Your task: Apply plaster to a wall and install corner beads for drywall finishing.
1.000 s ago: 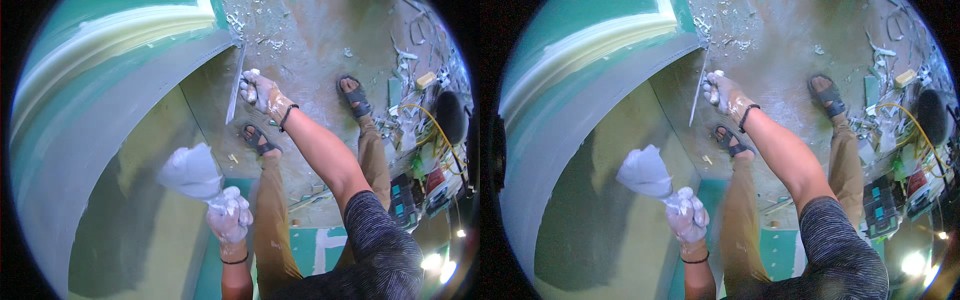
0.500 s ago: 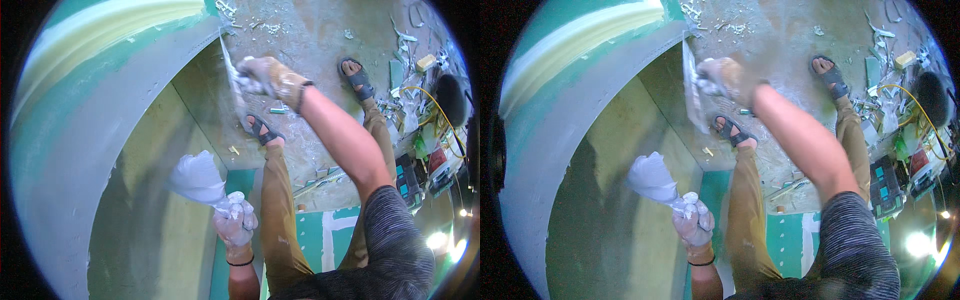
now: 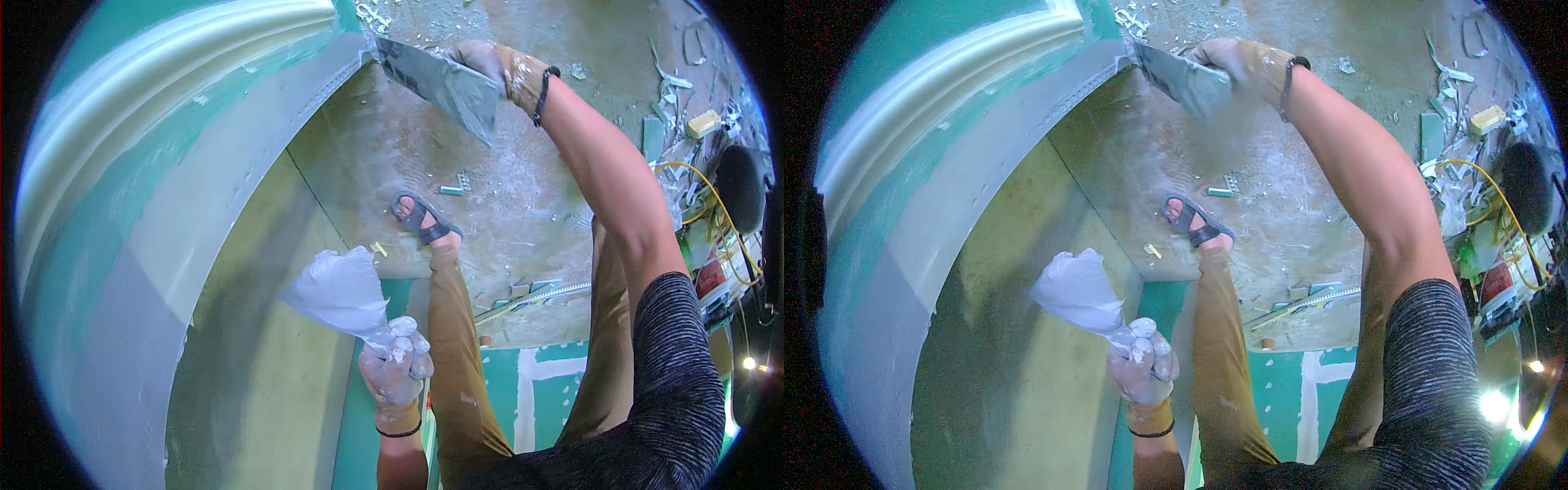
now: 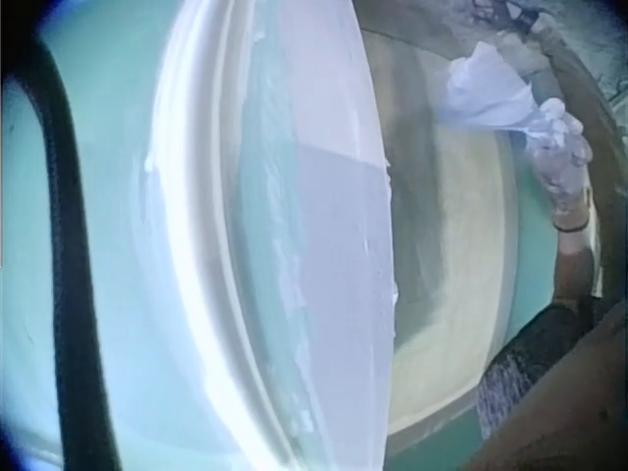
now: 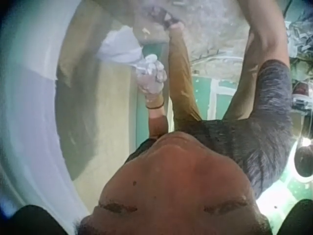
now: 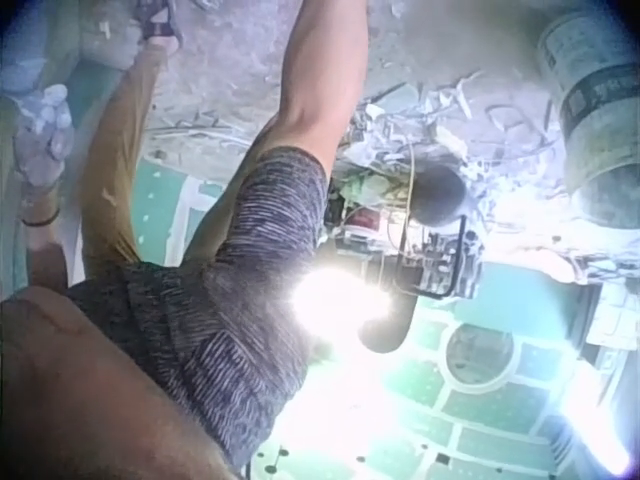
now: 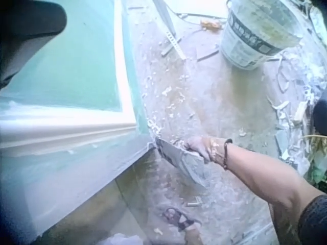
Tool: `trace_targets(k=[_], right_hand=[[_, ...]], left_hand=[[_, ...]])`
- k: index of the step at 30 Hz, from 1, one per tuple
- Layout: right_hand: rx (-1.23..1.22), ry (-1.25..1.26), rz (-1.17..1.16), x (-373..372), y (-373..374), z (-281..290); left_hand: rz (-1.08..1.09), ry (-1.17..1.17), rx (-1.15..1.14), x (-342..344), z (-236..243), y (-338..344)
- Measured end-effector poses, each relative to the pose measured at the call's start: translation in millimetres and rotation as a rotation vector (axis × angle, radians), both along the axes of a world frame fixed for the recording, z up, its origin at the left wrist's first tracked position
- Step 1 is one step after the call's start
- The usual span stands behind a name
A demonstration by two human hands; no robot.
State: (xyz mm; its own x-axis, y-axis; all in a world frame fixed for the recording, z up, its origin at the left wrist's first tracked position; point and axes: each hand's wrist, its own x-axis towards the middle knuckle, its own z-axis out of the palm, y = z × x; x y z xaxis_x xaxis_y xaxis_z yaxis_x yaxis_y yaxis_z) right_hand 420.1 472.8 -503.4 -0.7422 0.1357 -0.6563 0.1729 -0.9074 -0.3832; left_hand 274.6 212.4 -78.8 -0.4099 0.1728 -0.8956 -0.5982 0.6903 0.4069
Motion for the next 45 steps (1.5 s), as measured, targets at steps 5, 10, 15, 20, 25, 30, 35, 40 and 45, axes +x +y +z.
trace_targets(k=[5, 10, 15, 20, 25, 30, 35, 40, 45], right_hand=[[0.217, 0.039, 0.124, 19, 20, -101], [0.602, -0.248, 0.349, -49, 44, 44], [0.785, 0.054, 0.757, -38, 97, -8], [0.711, 0.235, 0.578, -59, 90, -3], [0.311, 0.033, 0.334, -58, 76, 57], [-0.025, -0.103, 0.160, -55, 80, 134], [0.288, -0.102, 0.354, -54, 77, 142], [0.061, -0.045, 0.210, -62, 66, 160], [0.100, -0.027, 0.149, -57, 58, 203]], left_hand=[[0.054, -0.050, 0.037, 16, -13, 3], [0.078, -0.008, -0.016, -1, 4, -7], [0.105, -0.104, 0.097, 14, -4, -1], [0.108, -0.116, 0.088, 13, 1, 1], [0.090, -0.102, 0.014, 14, 10, 12], [0.079, -0.113, 0.056, 18, 22, 17], [0.037, -0.120, 0.039, 6, 28, 19], [0.020, -0.142, 0.061, -6, 43, 14], [0.004, -0.127, 0.041, -2, 70, 8]])
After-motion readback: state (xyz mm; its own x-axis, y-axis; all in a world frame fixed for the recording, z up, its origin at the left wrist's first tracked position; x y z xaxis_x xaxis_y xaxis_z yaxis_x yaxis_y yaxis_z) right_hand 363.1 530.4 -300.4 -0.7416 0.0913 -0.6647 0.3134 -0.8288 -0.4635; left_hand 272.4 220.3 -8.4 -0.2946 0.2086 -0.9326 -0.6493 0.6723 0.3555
